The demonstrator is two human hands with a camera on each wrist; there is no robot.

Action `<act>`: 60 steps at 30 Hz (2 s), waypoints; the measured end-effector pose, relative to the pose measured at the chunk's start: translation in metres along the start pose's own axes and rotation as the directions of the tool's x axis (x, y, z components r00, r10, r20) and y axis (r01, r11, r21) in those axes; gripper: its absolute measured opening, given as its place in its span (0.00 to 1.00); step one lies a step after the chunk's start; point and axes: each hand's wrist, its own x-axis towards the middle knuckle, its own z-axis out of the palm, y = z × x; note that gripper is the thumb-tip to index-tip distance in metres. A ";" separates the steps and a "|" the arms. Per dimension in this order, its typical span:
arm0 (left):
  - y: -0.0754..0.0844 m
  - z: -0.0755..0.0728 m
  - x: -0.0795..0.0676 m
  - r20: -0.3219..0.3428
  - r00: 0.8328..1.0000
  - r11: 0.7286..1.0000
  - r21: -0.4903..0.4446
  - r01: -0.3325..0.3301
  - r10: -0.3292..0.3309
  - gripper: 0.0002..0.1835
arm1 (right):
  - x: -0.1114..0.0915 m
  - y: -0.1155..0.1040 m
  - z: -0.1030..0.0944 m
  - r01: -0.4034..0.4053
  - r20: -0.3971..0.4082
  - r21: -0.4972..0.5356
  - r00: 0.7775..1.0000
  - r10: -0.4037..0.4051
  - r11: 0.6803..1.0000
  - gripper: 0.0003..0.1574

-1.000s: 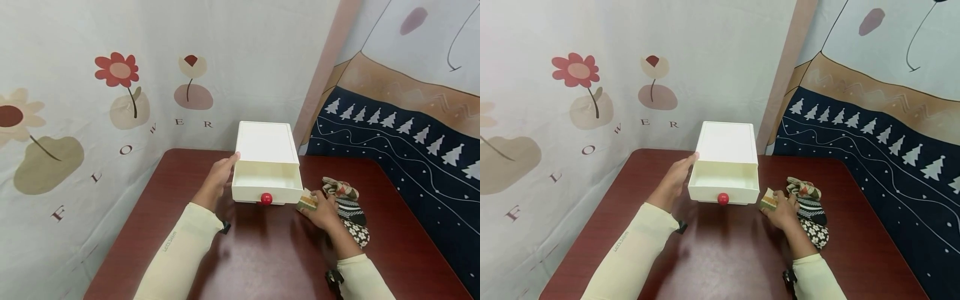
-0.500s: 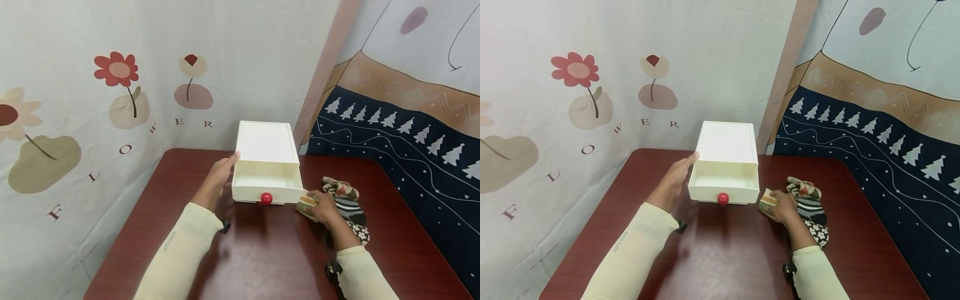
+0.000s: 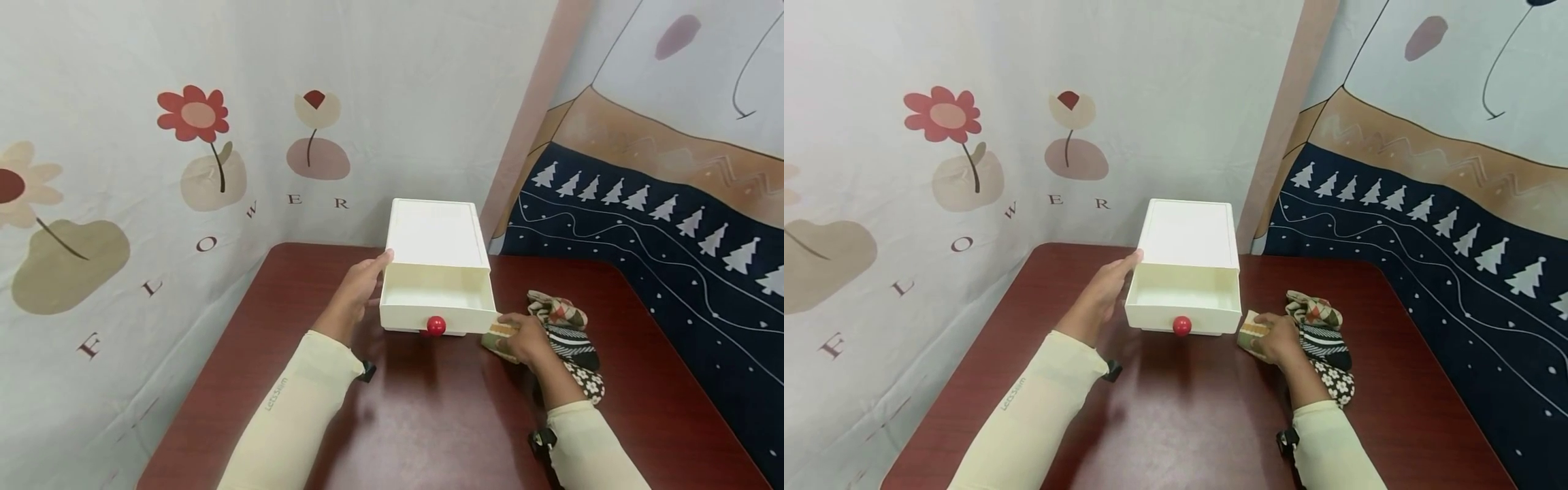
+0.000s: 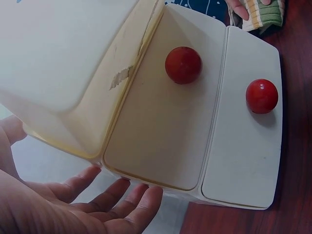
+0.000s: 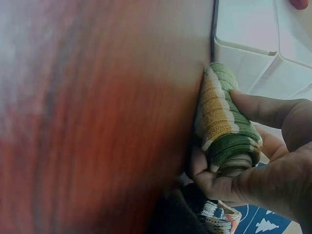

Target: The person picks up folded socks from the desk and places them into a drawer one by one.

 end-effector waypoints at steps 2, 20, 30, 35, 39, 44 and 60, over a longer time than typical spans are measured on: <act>0.000 0.000 0.000 -0.002 1.000 1.000 0.000 0.000 0.000 0.37 | -0.001 0.001 0.000 0.004 -0.010 0.006 1.000 -0.004 1.000 0.33; 0.001 -0.001 0.001 0.010 1.000 1.000 -0.009 -0.006 0.006 0.38 | -0.019 -0.017 -0.027 0.013 -0.028 0.084 1.000 -0.010 0.996 0.34; 0.001 -0.001 -0.002 0.006 1.000 1.000 0.001 -0.007 0.007 0.38 | -0.033 -0.035 -0.055 0.008 -0.096 0.109 0.995 0.003 0.994 0.37; 0.000 -0.001 -0.001 -0.004 1.000 1.000 0.022 -0.009 0.009 0.38 | -0.045 -0.047 -0.063 -0.008 -0.160 0.096 0.987 0.024 0.995 0.37; 0.000 0.000 -0.001 -0.004 1.000 1.000 0.025 -0.007 0.007 0.39 | -0.055 -0.060 -0.072 0.007 -0.213 0.069 0.977 0.008 0.998 0.36; -0.001 -0.001 0.000 0.000 1.000 1.000 0.026 -0.005 0.005 0.39 | -0.066 -0.079 -0.084 0.051 -0.281 0.040 0.959 -0.037 0.998 0.35; 0.000 -0.001 0.001 0.001 1.000 0.999 0.032 0.013 -0.013 0.40 | -0.069 -0.127 -0.089 0.262 -0.381 0.054 0.897 -0.223 0.964 0.29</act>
